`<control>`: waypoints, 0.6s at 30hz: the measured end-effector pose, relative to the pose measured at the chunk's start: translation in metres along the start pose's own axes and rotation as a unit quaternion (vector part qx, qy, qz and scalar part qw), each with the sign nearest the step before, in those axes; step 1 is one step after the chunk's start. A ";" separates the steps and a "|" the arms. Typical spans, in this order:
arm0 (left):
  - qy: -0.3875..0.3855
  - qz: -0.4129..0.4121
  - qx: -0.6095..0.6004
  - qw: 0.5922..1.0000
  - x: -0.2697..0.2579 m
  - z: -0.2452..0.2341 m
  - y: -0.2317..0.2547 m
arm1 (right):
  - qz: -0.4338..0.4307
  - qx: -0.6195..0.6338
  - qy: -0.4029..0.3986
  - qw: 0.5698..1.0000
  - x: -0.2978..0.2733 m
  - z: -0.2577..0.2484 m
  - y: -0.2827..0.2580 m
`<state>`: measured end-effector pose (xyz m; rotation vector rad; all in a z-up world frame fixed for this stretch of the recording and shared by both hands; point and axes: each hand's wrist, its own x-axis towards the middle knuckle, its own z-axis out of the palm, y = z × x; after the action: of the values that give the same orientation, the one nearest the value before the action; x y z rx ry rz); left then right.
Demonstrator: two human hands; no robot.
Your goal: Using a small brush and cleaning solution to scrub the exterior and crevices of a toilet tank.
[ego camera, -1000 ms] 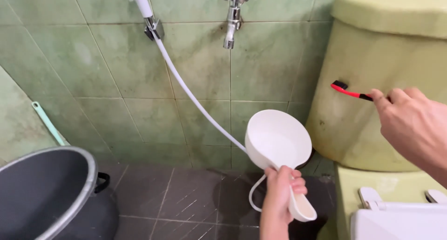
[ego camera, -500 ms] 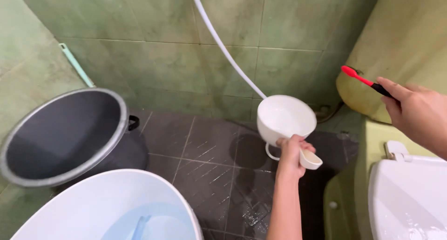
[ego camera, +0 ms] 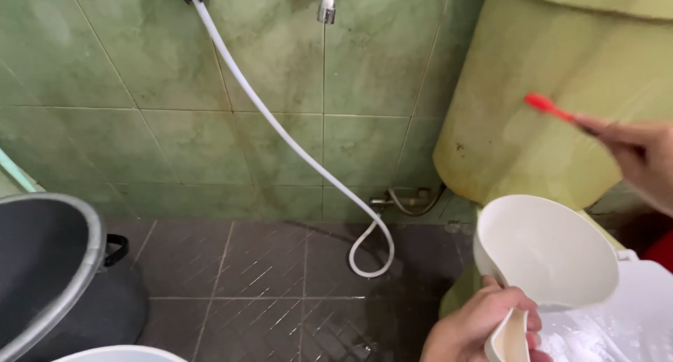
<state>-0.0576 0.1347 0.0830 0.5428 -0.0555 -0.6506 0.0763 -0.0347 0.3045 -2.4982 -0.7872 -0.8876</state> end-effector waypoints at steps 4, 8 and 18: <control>-0.014 0.057 0.318 0.946 0.086 -0.027 -0.050 | 0.002 -0.234 -0.081 0.969 0.002 -0.012 -0.055; 0.016 0.049 0.378 0.924 0.128 -0.040 -0.075 | -0.017 -0.357 -0.139 0.924 0.005 -0.006 -0.051; 0.246 0.169 0.667 0.682 -0.071 0.114 0.085 | 0.138 -0.241 -0.175 0.945 -0.032 -0.074 -0.058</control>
<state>-0.0915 0.1800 0.2320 2.0763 -0.1176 0.0514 -0.0134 -0.0396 0.3465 -3.1562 -0.3182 -0.5952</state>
